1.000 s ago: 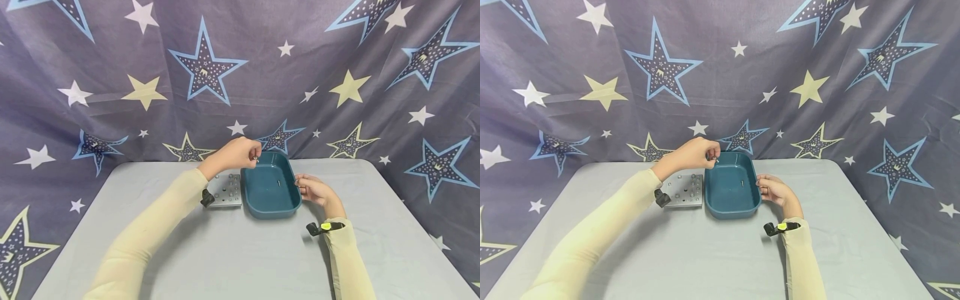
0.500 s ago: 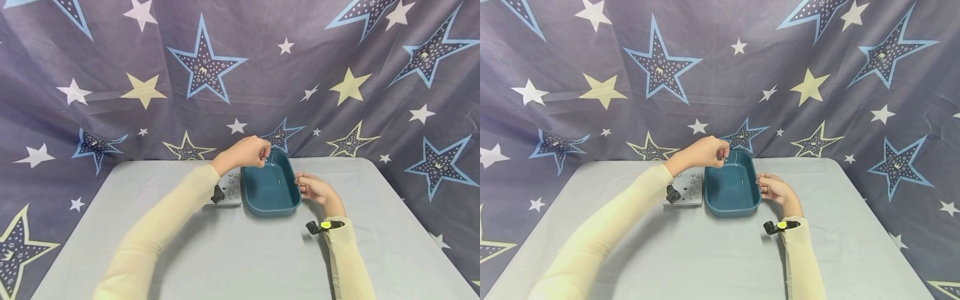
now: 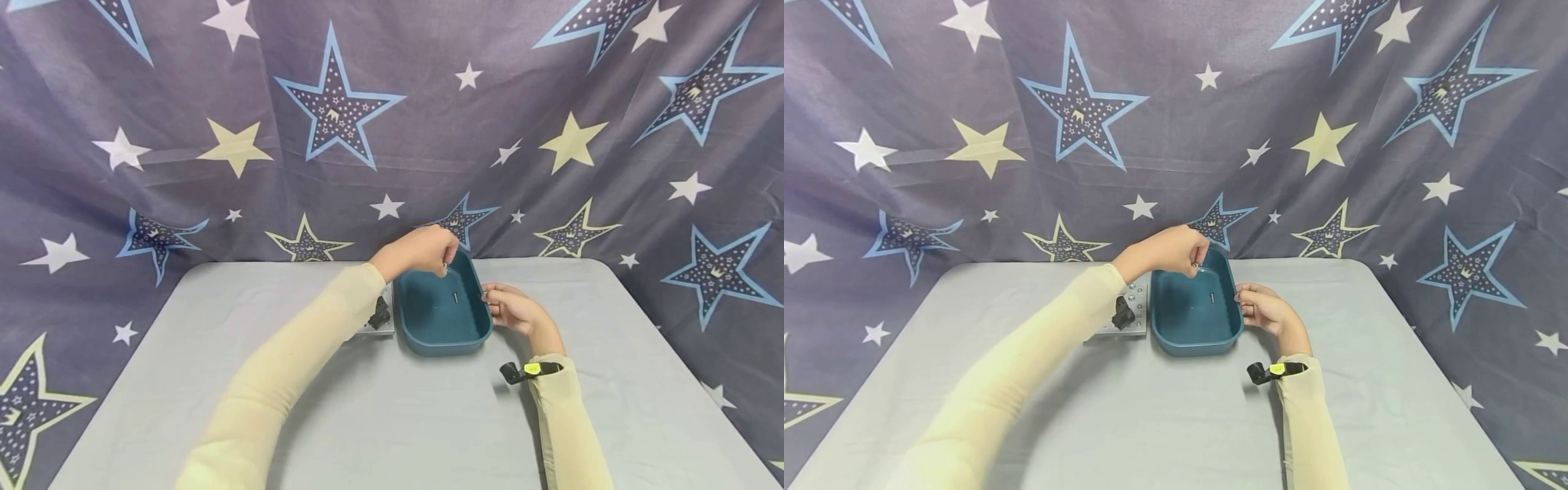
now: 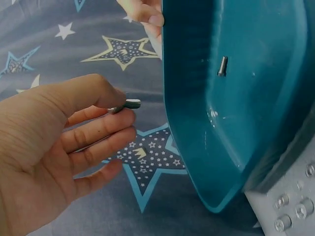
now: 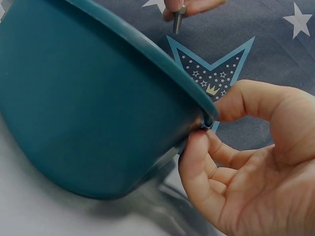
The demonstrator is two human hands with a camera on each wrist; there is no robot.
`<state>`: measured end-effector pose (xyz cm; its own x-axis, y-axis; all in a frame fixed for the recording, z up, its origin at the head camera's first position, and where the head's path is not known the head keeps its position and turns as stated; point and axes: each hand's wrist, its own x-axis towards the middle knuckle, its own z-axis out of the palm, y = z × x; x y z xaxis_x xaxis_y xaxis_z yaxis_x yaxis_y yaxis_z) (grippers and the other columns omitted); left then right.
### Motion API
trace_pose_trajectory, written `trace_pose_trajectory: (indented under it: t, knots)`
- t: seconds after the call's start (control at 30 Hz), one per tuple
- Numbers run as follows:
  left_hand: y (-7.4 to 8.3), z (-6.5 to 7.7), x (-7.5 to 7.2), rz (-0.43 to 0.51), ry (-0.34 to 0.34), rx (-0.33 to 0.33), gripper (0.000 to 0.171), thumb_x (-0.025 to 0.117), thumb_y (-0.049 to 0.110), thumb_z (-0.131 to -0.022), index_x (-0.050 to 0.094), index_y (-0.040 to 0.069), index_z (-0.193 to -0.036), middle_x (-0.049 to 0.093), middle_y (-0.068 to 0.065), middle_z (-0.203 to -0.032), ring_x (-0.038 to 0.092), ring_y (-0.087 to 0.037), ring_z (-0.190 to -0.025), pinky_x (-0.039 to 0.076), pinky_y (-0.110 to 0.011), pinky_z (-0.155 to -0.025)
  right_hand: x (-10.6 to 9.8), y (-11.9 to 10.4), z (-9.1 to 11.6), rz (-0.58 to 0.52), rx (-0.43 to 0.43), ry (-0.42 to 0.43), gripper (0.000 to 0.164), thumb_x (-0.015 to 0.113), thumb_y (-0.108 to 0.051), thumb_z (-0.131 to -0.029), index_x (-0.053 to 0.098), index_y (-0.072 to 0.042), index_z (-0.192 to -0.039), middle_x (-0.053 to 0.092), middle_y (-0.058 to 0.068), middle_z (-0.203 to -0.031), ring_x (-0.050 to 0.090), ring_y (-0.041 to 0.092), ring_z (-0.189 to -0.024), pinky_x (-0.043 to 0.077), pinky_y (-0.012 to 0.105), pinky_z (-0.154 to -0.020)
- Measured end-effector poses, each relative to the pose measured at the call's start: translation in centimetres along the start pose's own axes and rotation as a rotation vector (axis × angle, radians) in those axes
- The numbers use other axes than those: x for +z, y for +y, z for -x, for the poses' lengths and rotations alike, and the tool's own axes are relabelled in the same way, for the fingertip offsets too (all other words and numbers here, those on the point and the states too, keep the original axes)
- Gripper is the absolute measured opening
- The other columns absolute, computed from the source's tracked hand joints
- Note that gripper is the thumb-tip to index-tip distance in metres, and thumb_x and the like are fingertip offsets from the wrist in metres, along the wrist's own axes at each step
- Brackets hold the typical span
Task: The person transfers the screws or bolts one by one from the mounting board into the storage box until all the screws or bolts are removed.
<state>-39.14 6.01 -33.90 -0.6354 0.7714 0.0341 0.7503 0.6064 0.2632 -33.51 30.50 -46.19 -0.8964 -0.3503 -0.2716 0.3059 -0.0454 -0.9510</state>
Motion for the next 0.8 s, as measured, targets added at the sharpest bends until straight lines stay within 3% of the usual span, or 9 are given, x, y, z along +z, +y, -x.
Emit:
trace_pose_trajectory:
  t: [0.2,0.8]
  knots:
    - [0.1,-0.8,0.2,0.061,-0.068,-0.033,0.02,0.075,0.002,-0.081,0.06,0.015,-0.077,0.06,0.001,-0.079,0.051,-0.015,-0.073,0.045,-0.028,-0.069,0.1,-0.2,0.1,-0.008,0.001,-0.007,0.018,0.039,-0.001,-0.099,0.044,-0.007,-0.116,0.061,-0.009,-0.079,0.059,0.002,-0.071,0.052,0.023,-0.067]
    - [-0.5,-2.3,2.0,0.142,-0.161,-0.06,0.027,0.073,0.004,-0.085,0.055,0.016,-0.07,0.058,0.004,-0.068,0.052,-0.012,-0.064,0.043,-0.025,-0.064,0.1,-0.2,0.3,0.005,-0.001,-0.022,0.017,0.04,-0.004,-0.101,0.042,-0.008,-0.117,0.058,-0.01,-0.081,0.056,0.002,-0.07,0.05,0.023,-0.067]
